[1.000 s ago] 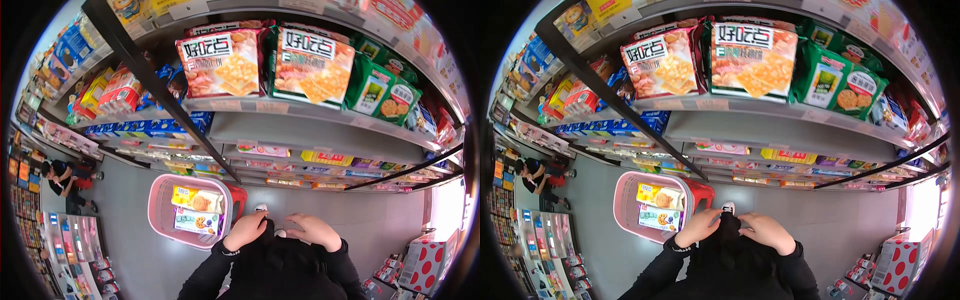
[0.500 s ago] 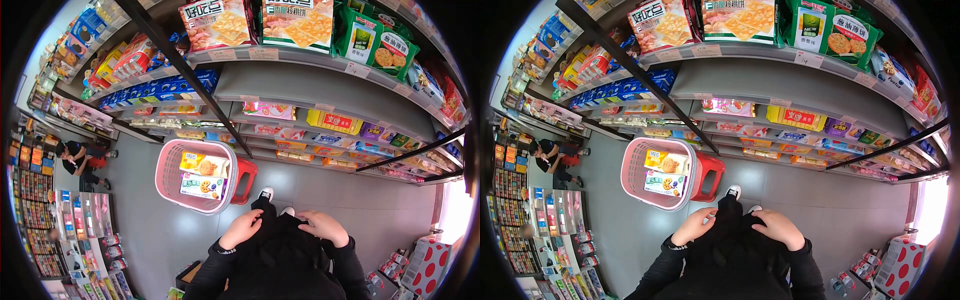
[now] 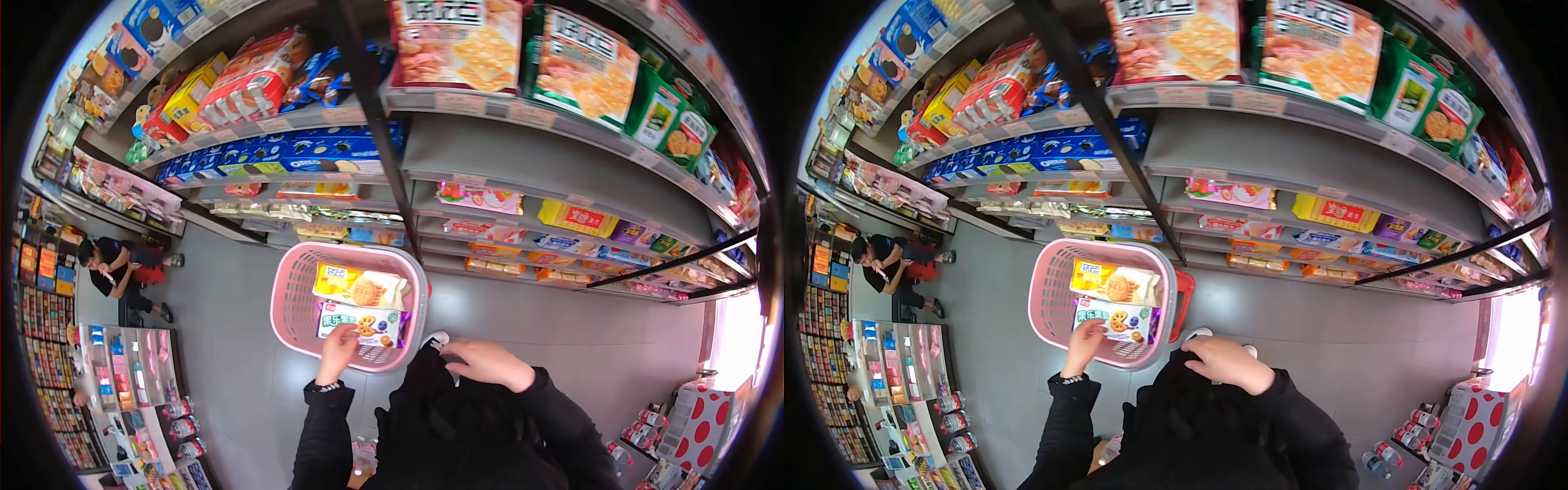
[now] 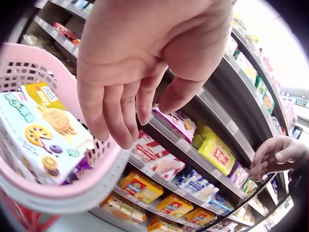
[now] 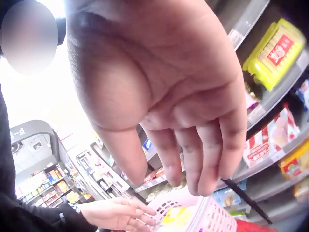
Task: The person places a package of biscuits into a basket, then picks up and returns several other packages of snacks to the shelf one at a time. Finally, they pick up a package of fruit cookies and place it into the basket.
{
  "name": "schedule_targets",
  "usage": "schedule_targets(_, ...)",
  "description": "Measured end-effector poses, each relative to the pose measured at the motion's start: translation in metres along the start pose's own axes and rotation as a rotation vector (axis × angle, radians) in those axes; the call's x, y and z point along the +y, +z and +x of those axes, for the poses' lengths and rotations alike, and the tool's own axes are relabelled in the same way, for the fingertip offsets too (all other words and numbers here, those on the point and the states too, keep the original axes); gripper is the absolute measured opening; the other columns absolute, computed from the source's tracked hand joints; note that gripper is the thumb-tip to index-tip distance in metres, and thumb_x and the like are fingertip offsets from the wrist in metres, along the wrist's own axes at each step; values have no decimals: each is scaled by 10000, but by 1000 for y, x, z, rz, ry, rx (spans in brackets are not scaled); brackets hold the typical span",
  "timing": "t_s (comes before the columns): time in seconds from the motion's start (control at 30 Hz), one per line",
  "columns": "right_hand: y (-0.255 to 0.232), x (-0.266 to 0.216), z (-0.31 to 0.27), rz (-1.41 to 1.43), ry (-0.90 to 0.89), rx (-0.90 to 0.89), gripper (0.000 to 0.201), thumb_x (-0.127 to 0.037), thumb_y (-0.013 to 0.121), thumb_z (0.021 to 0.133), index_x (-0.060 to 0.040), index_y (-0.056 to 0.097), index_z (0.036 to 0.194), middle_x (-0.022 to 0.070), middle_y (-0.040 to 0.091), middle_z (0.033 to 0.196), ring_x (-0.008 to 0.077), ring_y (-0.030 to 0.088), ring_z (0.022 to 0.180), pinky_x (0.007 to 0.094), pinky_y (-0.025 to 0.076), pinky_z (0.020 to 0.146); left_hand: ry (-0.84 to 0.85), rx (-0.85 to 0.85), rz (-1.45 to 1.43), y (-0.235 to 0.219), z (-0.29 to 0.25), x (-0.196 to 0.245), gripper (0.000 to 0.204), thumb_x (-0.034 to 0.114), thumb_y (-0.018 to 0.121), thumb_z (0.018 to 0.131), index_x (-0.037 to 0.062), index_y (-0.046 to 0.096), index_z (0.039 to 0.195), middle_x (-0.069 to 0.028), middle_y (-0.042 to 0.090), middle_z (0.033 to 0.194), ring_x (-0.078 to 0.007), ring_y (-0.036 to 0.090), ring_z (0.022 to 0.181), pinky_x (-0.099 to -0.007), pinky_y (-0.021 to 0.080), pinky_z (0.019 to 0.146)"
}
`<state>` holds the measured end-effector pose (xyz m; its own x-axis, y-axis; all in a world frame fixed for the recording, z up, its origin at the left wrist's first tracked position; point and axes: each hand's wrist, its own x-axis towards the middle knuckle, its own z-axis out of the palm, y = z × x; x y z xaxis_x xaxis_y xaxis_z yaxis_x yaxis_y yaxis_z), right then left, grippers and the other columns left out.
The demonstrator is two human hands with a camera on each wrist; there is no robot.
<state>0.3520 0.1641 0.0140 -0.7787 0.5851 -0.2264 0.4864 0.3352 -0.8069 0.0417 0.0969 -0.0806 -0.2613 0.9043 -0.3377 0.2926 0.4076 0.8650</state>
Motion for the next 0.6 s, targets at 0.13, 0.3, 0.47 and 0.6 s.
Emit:
schedule_targets(0.13, 49, 11, 83, -98, -109, 44, 224, -133, 577, 712, 4, 564, 889, 169, 584, 860, 335, 559, 846, 406, 449, 723, -127, 97, 9, -48, 31, -44, 242, 16, 476, 777, -24, 559, 1001, -89, 617, 823, -120, 582, 731, -238, 456, 668)
schedule_targets(0.3, 80, 20, 152, -463, 108, -45, 200, -70, 519, 699, 9, 581, 872, 156, 603, 861, 317, 569, 866, 384, 452, 770, 10, 279, 366, -61, 56, -90, 213, 111, 524, 690, -65, 577, 796, -237, 561, 675, -350, 577, 664, -397, 434, 590)
schedule_targets(0.47, 111, 50, 174, -706, 170, -79, 162, -102, 499, 727, -20, 607, 815, 118, 622, 801, 283, 589, 837, 382, 428, 780, -306, 75, 390, -61, 82, -132, 266, 135, 540, 639, -92, 555, 778, -275, 563, 687, -403, 572, 694, -442, 438, 615)
schedule_targets(0.6, 129, 59, 185, -740, 286, -139, 180, -134, 472, 759, -45, 616, 820, 87, 637, 795, 271, 606, 741, 365, 402, 750, -199, 231, 386, -57, 87, -135, 352, 137, 567, 609, -117, 532, 851, -255, 575, 733, -364, 581, 623, -410, 457, 552)
